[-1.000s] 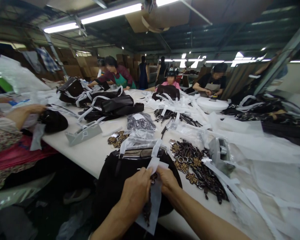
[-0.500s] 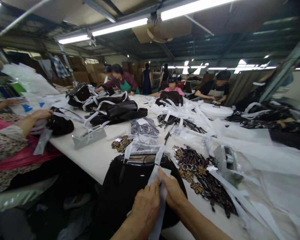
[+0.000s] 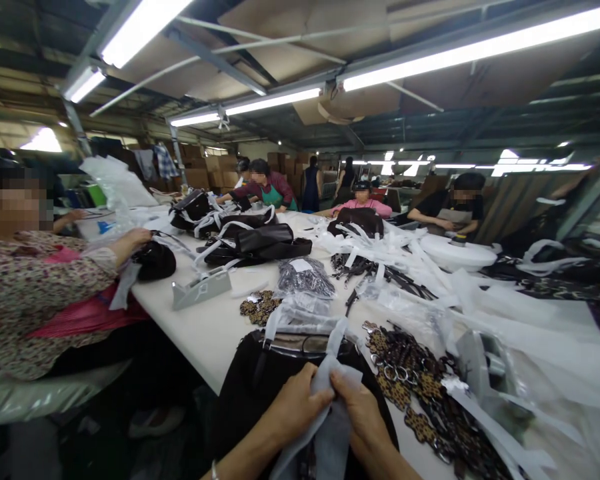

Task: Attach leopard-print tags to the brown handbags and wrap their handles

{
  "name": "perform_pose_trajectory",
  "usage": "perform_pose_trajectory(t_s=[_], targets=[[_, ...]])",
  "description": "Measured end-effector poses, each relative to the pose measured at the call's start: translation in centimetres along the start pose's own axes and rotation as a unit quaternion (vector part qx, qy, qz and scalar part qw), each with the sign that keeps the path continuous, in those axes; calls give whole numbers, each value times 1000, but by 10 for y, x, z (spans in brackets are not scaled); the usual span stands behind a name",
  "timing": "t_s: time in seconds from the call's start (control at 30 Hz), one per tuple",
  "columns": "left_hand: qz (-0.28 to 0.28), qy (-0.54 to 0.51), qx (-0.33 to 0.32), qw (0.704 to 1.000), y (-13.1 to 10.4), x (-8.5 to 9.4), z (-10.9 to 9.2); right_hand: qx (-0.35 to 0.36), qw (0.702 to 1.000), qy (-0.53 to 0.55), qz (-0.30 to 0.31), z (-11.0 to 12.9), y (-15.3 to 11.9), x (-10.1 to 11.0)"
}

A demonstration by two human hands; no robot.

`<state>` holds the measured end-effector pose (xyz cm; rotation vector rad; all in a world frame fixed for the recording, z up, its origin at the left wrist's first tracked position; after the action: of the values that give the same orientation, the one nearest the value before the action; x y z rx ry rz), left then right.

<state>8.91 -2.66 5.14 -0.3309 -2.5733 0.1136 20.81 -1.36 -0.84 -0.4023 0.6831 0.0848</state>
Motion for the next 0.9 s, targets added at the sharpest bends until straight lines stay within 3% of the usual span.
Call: perform_pose_trajectory(t_s=[0.2,0.37,0.47,0.53,0.57,0.67,0.73,0.8,0.9], targets=[[-32,-246,40,968,18,-26,28,-2,1000,-30,0,-3,3,5],[-42,-310,65,948,24,-21,40,-33,993,-100,56,6,-12,-1],[-8,-336,87,938,26,-16,44,-69,959,-244,128,23,-32,-10],[23,-356,99,929,26,-15,45,13,908,-398,129,54,-40,-9],[38,-365,104,924,26,-15,45,85,866,-479,119,73,-43,-11],[76,-390,109,911,25,-16,41,284,691,-647,152,104,-52,-26],[92,-399,107,906,24,-16,37,338,605,-687,219,101,-51,-35],[99,-403,102,904,23,-17,35,366,565,-688,271,95,-47,-43],[96,-403,95,905,23,-17,35,388,550,-659,336,90,-43,-58]])
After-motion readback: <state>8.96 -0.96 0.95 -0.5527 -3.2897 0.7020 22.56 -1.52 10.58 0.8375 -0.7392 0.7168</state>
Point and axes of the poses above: each hand's wrist, its own y-axis towards the middle knuckle, its own x-axis out of the back of the hand, z = x × y, the point moved 8 cm from there along y, towards the middle knuckle, and after that the axes turned 6 degrees about z, right-handed, at the moved point
